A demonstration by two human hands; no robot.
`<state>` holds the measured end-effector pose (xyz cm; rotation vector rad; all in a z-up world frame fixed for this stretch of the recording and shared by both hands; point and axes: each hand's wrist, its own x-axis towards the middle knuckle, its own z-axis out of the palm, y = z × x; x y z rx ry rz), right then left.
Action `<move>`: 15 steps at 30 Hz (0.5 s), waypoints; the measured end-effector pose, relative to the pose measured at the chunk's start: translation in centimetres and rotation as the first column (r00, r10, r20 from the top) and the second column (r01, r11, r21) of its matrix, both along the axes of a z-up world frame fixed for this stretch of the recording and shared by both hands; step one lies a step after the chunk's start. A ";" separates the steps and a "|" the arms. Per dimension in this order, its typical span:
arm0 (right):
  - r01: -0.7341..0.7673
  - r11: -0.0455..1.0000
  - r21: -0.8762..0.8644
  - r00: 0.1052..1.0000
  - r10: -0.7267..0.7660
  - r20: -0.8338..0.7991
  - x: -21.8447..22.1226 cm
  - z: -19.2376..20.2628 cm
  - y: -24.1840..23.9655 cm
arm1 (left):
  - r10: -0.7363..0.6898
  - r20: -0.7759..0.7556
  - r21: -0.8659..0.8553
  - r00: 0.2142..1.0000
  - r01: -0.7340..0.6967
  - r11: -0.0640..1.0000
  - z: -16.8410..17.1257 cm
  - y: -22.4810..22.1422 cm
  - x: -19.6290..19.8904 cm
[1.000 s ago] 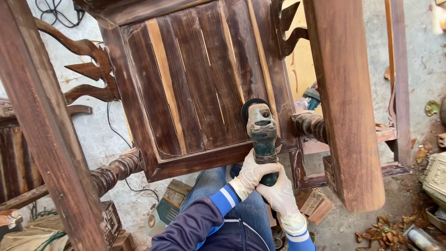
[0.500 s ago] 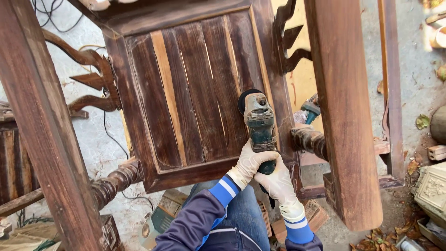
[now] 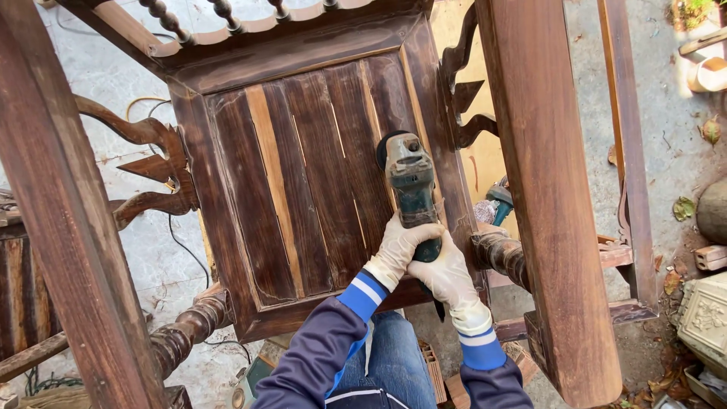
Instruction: The person uses an angle grinder to sand the seat of a carved wooden chair, moving the tool back and forth across the wood panels to strip the surface. They briefly reposition a sanding pad on the chair before resuming grinding over the seat area.
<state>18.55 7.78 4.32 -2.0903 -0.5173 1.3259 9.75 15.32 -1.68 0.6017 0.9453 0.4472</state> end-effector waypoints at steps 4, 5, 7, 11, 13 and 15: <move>-0.020 0.997 -0.077 1.000 0.020 0.001 0.0 0.3 0.7 | 0.009 0.044 0.023 0.999 -0.010 1.000 0.2 0.6 0.0; -0.013 0.997 -0.071 1.000 0.013 -0.006 0.0 0.1 0.5 | -0.006 0.015 0.013 1.000 0.006 1.000 -0.2 0.4 -0.1; -0.004 0.998 -0.070 1.000 0.003 -0.014 -0.1 -0.2 -0.3 | -0.024 -0.016 -0.001 1.000 0.024 1.000 -0.7 -0.4 -0.2; 0.019 0.999 -0.047 0.999 -0.021 -0.041 -0.6 -0.3 -2.5 | -0.009 -0.009 0.000 1.000 0.009 1.000 0.4 -2.3 -0.7; 0.028 0.998 -0.051 0.998 -0.031 -0.049 -0.8 -0.3 -3.6 | -0.006 -0.006 -0.009 1.000 0.006 1.000 0.7 -3.5 -1.0; -0.020 0.993 -0.120 1.000 0.019 -0.012 -1.1 -0.5 -5.0 | -0.011 -0.039 0.033 0.999 0.012 0.999 0.2 -5.1 -1.3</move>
